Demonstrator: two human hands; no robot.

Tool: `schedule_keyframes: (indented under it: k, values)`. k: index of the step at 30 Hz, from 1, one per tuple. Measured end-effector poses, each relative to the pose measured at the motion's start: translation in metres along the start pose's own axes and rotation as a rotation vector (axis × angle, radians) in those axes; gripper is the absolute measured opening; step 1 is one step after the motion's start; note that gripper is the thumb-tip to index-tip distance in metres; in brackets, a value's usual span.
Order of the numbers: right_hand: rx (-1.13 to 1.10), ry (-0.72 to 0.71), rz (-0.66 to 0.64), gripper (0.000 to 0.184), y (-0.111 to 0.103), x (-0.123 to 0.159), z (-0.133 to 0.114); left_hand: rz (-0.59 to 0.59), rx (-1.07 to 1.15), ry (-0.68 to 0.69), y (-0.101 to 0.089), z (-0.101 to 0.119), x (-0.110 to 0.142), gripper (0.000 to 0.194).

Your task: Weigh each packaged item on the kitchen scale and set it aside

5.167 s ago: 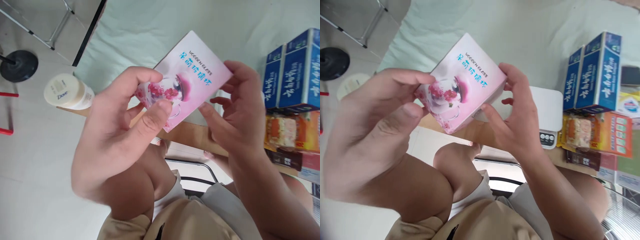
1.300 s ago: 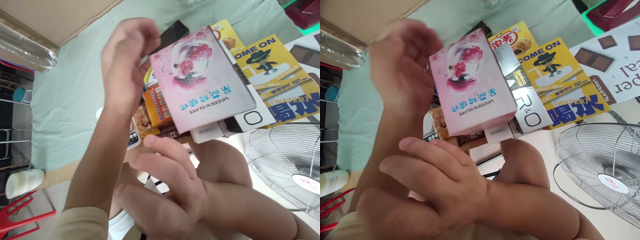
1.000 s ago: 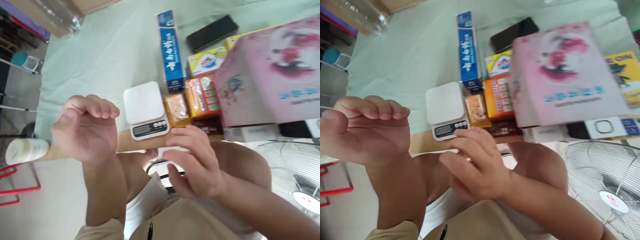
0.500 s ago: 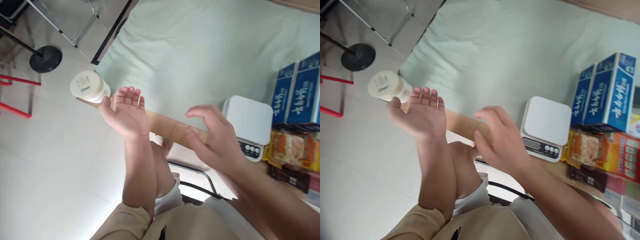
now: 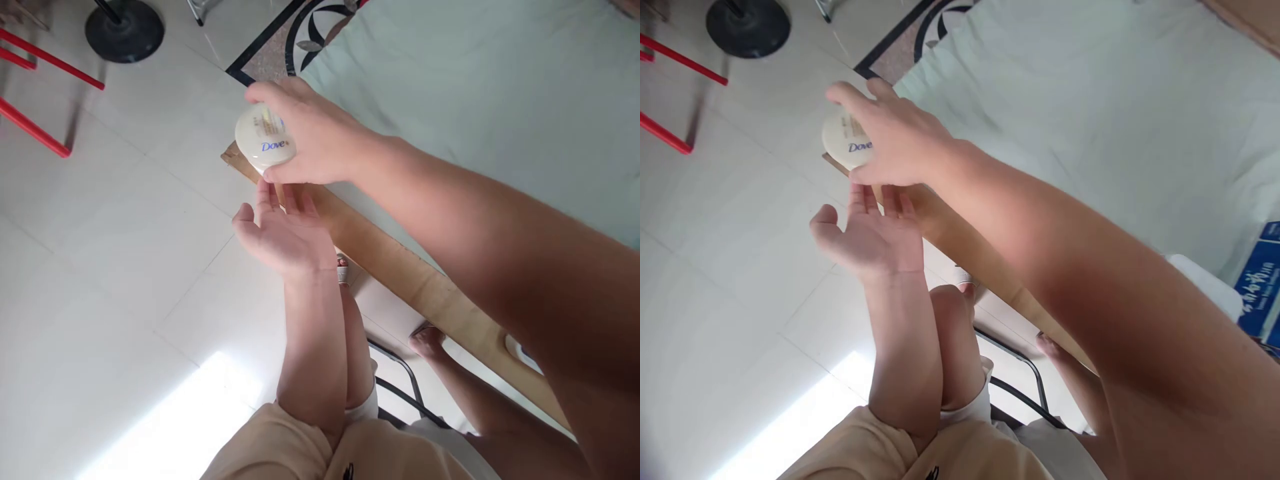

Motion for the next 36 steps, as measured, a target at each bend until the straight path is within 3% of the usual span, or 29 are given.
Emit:
schedule_keyframes:
  k: [4,8,11,14,15,17,20,22,24,26,28,32,36]
  values:
    - [-0.023,0.056,-0.034,0.077,0.014,-0.006,0.004,0.007,-0.034,-0.008,-0.005,0.004,-0.004,0.039]
    - [-0.032,0.127,0.013,0.076,0.011,0.007,0.006,-0.014,-0.082,0.016,-0.004,0.002,0.003,0.035]
    - [-0.014,0.197,0.052,0.082,-0.006,0.035,0.011,-0.062,-0.117,0.001,0.003,-0.006,0.011,0.028]
    - [0.032,0.149,0.266,0.079,-0.036,0.094,0.014,-0.179,-0.212,-0.017,0.018,-0.018,0.021,0.021]
    - [0.070,0.086,0.376,0.075,-0.046,0.121,0.013,-0.267,-0.262,-0.047,0.025,-0.024,0.025,0.021]
    - [0.142,0.011,0.467,0.073,-0.056,0.184,0.013,-0.518,-0.396,-0.136,0.042,-0.041,0.037,0.024]
    - [0.150,0.056,0.541,0.073,-0.058,0.285,0.020,-1.007,-0.671,-0.268,0.062,-0.077,0.074,0.031]
    - [0.161,0.141,0.633,0.076,-0.056,0.348,0.023,-1.300,-0.832,-0.282,0.066,-0.102,0.106,0.039]
    - [0.187,0.295,0.716,0.078,-0.051,0.402,0.030,-1.513,-0.952,-0.208,0.067,-0.125,0.137,0.053]
    - [0.188,0.385,0.811,0.083,-0.046,0.442,0.037,-1.619,-1.039,-0.053,0.069,-0.146,0.163,0.065]
    - [0.202,0.390,0.917,0.088,-0.042,0.468,0.041,-1.670,-1.092,0.151,0.073,-0.164,0.183,0.066]
    - [0.262,0.427,0.972,0.080,-0.039,0.484,0.056,-1.655,-1.137,0.504,0.085,-0.193,0.203,0.062]
    - [0.232,0.562,0.926,0.071,-0.036,0.486,0.074,-1.654,-1.228,0.569,0.091,-0.219,0.204,0.064]
Point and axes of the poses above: each hand's wrist, its own x-axis away from the middle knuckle, its own y-axis out of the palm, z = x × y, the point moved 5 cm from there along -x, towards the middle knuckle, and after that the axes turned 5 degrees about -y, right-handed, at the moved point
